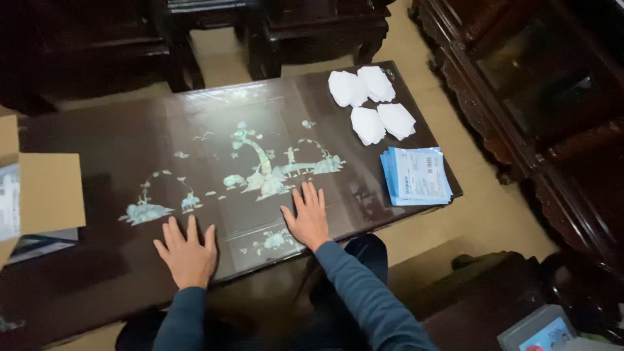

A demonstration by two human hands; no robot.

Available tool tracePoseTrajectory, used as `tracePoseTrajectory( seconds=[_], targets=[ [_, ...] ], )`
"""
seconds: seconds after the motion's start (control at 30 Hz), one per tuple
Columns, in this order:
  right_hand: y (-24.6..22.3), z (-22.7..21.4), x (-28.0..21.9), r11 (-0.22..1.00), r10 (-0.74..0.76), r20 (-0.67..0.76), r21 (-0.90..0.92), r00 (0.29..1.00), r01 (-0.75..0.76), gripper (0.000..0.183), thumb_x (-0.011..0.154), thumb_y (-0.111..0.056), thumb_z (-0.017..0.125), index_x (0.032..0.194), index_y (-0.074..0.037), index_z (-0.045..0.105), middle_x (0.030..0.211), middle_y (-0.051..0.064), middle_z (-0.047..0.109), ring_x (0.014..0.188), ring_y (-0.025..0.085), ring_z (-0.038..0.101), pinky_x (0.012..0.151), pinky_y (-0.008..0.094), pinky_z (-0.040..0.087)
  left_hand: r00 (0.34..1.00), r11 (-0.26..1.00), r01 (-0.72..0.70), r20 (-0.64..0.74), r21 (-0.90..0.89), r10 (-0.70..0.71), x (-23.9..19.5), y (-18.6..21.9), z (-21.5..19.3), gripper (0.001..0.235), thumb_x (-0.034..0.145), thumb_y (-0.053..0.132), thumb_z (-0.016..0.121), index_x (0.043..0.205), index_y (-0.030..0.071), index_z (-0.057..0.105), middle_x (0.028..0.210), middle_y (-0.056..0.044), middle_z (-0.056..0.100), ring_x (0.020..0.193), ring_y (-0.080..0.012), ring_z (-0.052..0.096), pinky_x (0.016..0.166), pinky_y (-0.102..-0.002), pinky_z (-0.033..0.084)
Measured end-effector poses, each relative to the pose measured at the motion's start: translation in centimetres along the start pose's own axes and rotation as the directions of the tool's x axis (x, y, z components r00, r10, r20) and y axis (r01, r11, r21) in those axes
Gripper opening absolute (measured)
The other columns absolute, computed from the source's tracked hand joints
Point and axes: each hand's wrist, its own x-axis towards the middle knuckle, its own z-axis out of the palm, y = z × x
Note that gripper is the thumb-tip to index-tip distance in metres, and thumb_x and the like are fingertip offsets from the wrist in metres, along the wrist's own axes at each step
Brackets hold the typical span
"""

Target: Manually folding face masks and inserting them into individual plastic envelopes

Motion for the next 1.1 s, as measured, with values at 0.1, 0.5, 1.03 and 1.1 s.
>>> tracePoseTrajectory(
  seconds=[0.1,0.5,1.03,1.1],
  targets=[
    [0.1,-0.2,-0.1,0.999,0.005,0.048,0.039,0.999,-0.007,0.061,0.105,-0.047,0.051,0.144,0.001,0.053,0.158,0.027,0.037,0.149,0.045,0.03,0.122,0.064,0.021,0.999,0.999,0.015,-0.043,0.033,-0.013,0.0,0.3,-0.1,0.05,0.1,0.049,0.065,0.133,0.014,0.076,0.149,-0.022,0.061,0.14,-0.0391,0.057,0.114,-0.062,0.042],
    [15.5,-5.1,9.0,0.381,0.847,-0.033,0.734,0.53,-0.563,0.071,0.09,-0.039,0.071,0.146,0.0,0.049,0.116,0.008,0.063,0.091,0.018,0.069,0.088,0.033,0.054,0.999,0.997,0.046,0.014,0.069,-0.047,0.2,0.6,-0.6,0.052,0.099,0.052,0.063,0.135,0.016,0.075,0.153,-0.021,0.062,0.144,-0.0372,0.057,0.119,-0.058,0.039],
    [24.1,-4.9,16.9,0.466,0.884,-0.089,0.256,0.46,-0.847,0.089,0.084,-0.06,0.072,0.141,0.006,0.049,0.14,0.024,0.056,0.133,0.044,0.047,0.109,0.052,0.04,0.997,0.991,0.07,0.033,0.111,-0.074,0.5,1.0,-0.4,0.054,0.097,0.052,0.061,0.136,0.018,0.075,0.154,-0.018,0.062,0.146,-0.0343,0.056,0.122,-0.057,0.041],
    [24.1,-5.0,17.1,0.453,0.891,-0.089,0.219,0.445,-0.864,0.082,0.083,-0.057,0.075,0.134,0.004,0.054,0.135,0.023,0.057,0.128,0.043,0.05,0.106,0.053,0.044,0.999,0.989,0.053,-0.019,0.138,-0.051,0.6,1.1,-0.4,0.052,0.096,0.053,0.064,0.133,0.019,0.077,0.151,-0.017,0.064,0.143,-0.0342,0.06,0.12,-0.055,0.042]
  ],
)
